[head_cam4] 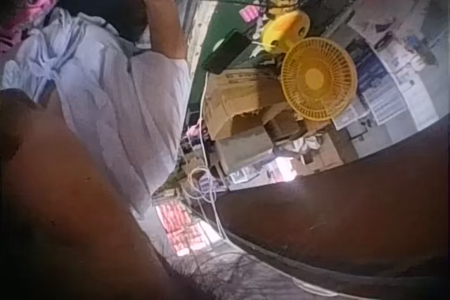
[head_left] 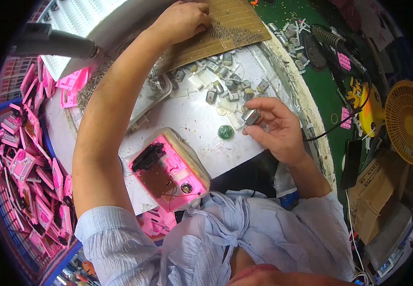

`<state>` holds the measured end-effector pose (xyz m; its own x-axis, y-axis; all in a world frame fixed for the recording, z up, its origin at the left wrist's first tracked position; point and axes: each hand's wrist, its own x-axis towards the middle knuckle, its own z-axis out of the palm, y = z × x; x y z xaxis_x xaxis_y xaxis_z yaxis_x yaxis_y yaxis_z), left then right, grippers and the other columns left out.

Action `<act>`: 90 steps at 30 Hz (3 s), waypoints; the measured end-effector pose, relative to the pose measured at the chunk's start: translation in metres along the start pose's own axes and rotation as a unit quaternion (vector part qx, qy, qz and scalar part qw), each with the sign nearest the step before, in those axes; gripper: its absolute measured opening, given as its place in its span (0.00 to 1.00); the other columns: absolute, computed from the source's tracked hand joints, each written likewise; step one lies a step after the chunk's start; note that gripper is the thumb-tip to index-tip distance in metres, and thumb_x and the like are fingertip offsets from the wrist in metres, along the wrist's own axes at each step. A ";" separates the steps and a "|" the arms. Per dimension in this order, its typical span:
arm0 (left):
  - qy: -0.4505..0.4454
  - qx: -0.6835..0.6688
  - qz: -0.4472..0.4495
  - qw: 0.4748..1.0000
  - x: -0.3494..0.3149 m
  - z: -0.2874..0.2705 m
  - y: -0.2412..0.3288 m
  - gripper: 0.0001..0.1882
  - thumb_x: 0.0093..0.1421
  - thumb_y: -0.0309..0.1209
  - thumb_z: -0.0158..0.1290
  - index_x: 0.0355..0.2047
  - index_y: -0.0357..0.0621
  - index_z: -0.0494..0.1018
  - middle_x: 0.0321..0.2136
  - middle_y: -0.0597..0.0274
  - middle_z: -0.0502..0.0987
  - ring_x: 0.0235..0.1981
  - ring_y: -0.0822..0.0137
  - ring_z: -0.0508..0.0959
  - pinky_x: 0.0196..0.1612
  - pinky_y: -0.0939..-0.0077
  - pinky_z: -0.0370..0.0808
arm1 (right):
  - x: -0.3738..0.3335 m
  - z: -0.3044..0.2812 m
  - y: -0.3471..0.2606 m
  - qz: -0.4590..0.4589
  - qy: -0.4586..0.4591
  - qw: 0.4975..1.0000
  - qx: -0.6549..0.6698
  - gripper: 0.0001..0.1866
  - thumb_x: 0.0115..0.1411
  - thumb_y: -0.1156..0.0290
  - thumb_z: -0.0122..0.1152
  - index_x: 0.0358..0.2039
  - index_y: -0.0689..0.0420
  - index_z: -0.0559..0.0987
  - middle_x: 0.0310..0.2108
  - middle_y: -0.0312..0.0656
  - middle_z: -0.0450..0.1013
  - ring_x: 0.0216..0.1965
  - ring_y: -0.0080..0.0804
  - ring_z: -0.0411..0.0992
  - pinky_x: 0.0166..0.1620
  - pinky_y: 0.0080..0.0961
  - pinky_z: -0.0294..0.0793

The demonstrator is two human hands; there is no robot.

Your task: Assembling the internal electronic and mechanical components of a pink toy camera, including soldering wires and using an electric screwdriver to close the case.

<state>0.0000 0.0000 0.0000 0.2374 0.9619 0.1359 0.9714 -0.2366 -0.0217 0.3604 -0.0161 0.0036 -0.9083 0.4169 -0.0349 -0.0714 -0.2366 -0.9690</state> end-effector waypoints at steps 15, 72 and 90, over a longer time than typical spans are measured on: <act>0.292 -0.079 -0.218 0.928 -0.002 0.014 0.029 0.07 0.56 0.30 0.61 0.31 0.38 0.81 0.34 0.50 0.81 0.37 0.49 0.82 0.43 0.59 0.78 | -0.008 0.004 0.008 -0.018 -0.013 0.955 -0.296 0.21 0.59 0.78 0.64 0.54 0.58 0.77 0.27 0.37 0.75 0.30 0.23 0.74 0.38 0.21 0.72; 0.388 -0.300 -0.341 0.802 -0.270 -0.050 0.323 0.15 0.52 0.15 0.64 0.40 0.38 0.76 0.34 0.52 0.82 0.32 0.53 0.82 0.36 0.65 0.79 | 0.004 0.126 0.000 -0.015 -0.304 0.909 -0.285 0.17 0.54 0.66 0.76 0.43 0.57 0.82 0.26 0.39 0.76 0.22 0.25 0.74 0.26 0.23 0.71; 0.353 -0.275 -0.373 0.813 -0.276 -0.041 0.332 0.15 0.50 0.17 0.65 0.38 0.39 0.76 0.43 0.52 0.77 0.39 0.57 0.78 0.41 0.68 0.74 | -0.009 0.120 0.025 -0.351 -0.242 0.824 -0.373 0.14 0.49 0.76 0.71 0.37 0.55 0.80 0.38 0.42 0.80 0.34 0.39 0.80 0.36 0.30 0.81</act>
<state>0.2569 -0.3498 -0.0040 -0.6694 0.5942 0.4459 0.6435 0.1640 0.7476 0.3174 -0.1312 0.0091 -0.8223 -0.2206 0.5245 -0.5397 0.5945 -0.5961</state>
